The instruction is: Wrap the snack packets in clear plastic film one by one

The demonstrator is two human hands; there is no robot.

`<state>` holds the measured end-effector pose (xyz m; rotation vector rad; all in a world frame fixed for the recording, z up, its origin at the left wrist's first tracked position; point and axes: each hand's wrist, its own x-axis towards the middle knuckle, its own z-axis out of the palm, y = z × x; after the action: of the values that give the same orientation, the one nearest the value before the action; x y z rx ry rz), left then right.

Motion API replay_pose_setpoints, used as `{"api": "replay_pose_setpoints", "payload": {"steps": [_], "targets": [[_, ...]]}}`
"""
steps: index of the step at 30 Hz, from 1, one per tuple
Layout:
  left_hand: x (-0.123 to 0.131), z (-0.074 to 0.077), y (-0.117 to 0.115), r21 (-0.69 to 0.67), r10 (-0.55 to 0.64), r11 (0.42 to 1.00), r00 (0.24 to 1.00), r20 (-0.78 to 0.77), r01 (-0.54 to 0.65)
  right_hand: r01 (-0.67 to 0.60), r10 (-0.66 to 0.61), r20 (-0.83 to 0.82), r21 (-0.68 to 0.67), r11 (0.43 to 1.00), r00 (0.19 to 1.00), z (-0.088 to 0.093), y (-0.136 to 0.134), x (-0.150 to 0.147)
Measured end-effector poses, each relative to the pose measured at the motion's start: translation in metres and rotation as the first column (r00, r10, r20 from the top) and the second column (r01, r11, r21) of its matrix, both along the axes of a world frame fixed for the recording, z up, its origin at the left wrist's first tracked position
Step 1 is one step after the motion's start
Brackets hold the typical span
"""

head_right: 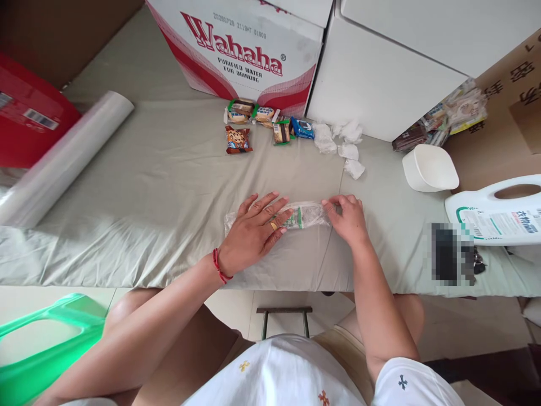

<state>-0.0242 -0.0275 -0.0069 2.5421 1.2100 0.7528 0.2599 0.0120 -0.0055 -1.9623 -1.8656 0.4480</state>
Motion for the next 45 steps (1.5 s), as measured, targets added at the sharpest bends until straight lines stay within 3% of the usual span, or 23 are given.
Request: {"api": "replay_pose_setpoints", "payload": {"steps": [4,7,9,12,15,18,20,22,24,26,29,31,34,38,40,42,45], "targets": [[0.007,-0.004,0.003,-0.046,-0.086,0.996,0.991,-0.100,0.082,-0.077,0.076,-0.052,-0.032,0.996,0.996,0.004,-0.009,-0.006],[0.011,-0.007,0.004,-0.115,-0.091,0.991,0.980,-0.179,0.071,-0.058,0.030,-0.297,-0.085,0.995,0.955,0.013,-0.009,-0.009],[0.014,-0.007,0.003,-0.136,-0.086,0.989,0.978,-0.189,0.061,-0.024,-0.052,-0.482,-0.151,0.988,0.875,0.021,-0.007,-0.015],[0.018,-0.004,0.000,-0.175,-0.065,0.984,0.987,-0.145,0.039,0.074,-0.184,-0.634,-0.196,0.978,0.751,0.028,-0.006,-0.036],[0.015,-0.001,0.001,-0.274,-0.060,0.960,0.998,-0.003,0.057,0.132,-0.175,-0.689,-0.116,0.985,0.704,0.027,-0.010,-0.071],[0.003,-0.002,0.009,-0.462,0.049,0.883,0.963,0.266,0.083,0.080,-0.092,-0.671,-0.049,0.996,0.736,0.019,-0.019,-0.104],[-0.007,-0.004,0.015,-0.602,0.189,0.789,0.883,0.429,0.123,0.047,-0.046,-0.611,-0.014,0.999,0.790,0.011,-0.027,-0.120],[-0.015,-0.006,0.018,-0.697,0.303,0.692,0.799,0.519,0.190,0.000,0.024,-0.479,0.049,0.999,0.877,0.005,-0.034,-0.130],[-0.020,-0.005,0.018,-0.734,0.368,0.643,0.752,0.547,0.219,-0.084,0.119,-0.287,0.131,0.988,0.951,0.001,-0.043,-0.135],[-0.022,0.000,0.016,-0.724,0.401,0.676,0.754,0.520,0.140,-0.188,0.211,-0.106,0.192,0.963,0.972,-0.004,-0.052,-0.139],[-0.023,0.012,0.014,-0.544,0.359,0.838,0.804,0.475,-0.053,-0.293,0.290,0.049,0.225,0.929,0.956,-0.012,-0.066,-0.143],[-0.023,0.018,0.015,-0.425,0.255,0.905,0.836,0.486,-0.029,-0.329,0.315,0.096,0.199,0.923,0.944,-0.018,-0.076,-0.143],[-0.023,0.016,0.018,-0.446,0.104,0.881,0.856,0.506,0.157,-0.366,0.354,0.099,0.171,0.915,0.930,-0.021,-0.089,-0.137],[-0.017,0.002,0.021,-0.510,0.174,0.853,0.860,0.479,0.111,-0.391,0.425,-0.101,0.251,0.886,0.899,-0.011,-0.092,-0.119],[-0.013,-0.004,0.021,-0.534,0.221,0.840,0.844,0.489,0.090,-0.294,0.366,-0.294,0.263,0.919,0.883,-0.005,-0.086,-0.110],[-0.009,-0.006,0.021,-0.550,0.225,0.830,0.844,0.487,0.095,-0.120,0.218,-0.422,0.246,0.962,0.880,-0.003,-0.075,-0.105],[-0.006,-0.006,0.022,-0.543,0.218,0.836,0.860,0.462,0.080,-0.011,0.102,-0.432,0.209,0.978,0.896,-0.009,-0.055,-0.105]]}}
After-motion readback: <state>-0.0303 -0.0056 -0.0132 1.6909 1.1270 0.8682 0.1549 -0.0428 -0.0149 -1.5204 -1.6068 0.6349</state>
